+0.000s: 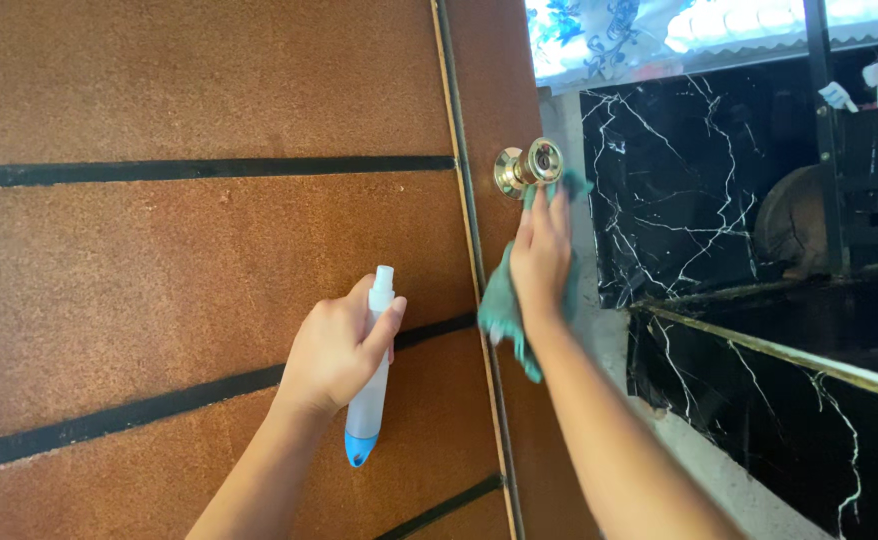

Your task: The person sprays a cleaning solution onto a brown door and wipes it with a green cloth. They work methodically from the bottom edge upward, covering the lower panels and the door frame.

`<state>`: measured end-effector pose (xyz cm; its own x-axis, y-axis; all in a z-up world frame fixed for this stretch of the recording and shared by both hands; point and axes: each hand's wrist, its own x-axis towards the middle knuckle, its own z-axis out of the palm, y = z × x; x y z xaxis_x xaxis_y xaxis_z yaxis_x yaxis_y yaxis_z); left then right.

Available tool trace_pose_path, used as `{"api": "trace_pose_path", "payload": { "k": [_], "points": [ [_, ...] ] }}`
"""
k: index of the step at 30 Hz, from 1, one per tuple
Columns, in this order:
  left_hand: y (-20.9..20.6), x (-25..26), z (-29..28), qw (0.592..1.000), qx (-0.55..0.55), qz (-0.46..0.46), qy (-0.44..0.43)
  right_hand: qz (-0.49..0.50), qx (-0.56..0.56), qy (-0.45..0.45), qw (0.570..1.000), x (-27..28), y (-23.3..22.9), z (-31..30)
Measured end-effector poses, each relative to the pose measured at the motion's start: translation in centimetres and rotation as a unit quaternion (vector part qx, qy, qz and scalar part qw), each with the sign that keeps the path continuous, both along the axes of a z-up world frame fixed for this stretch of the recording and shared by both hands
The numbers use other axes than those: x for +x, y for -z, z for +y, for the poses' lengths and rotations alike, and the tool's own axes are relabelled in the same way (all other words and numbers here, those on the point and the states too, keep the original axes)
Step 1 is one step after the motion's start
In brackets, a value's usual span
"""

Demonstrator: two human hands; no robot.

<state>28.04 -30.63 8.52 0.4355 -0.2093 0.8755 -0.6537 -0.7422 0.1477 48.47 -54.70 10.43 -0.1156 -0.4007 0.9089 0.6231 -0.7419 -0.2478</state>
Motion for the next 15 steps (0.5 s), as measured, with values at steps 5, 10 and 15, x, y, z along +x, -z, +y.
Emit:
{"api": "trace_pose_path", "payload": {
  "k": [5, 10, 15],
  "points": [
    [0.1, 0.1, 0.0, 1.0, -0.003, -0.011, 0.002, -0.025, -0.125, -0.07, 0.989, -4.8, 10.4, 3.3],
    [0.1, 0.1, -0.1, 1.0, 0.004, 0.007, -0.019, -0.016, -0.086, -0.082, 0.993, -5.3, 12.3, 2.4],
    [0.6, 0.3, -0.2, 1.0, -0.017, 0.002, -0.013, 0.049, 0.066, -0.077, 0.994, -2.4, 6.1, 0.0]
  ]
}}
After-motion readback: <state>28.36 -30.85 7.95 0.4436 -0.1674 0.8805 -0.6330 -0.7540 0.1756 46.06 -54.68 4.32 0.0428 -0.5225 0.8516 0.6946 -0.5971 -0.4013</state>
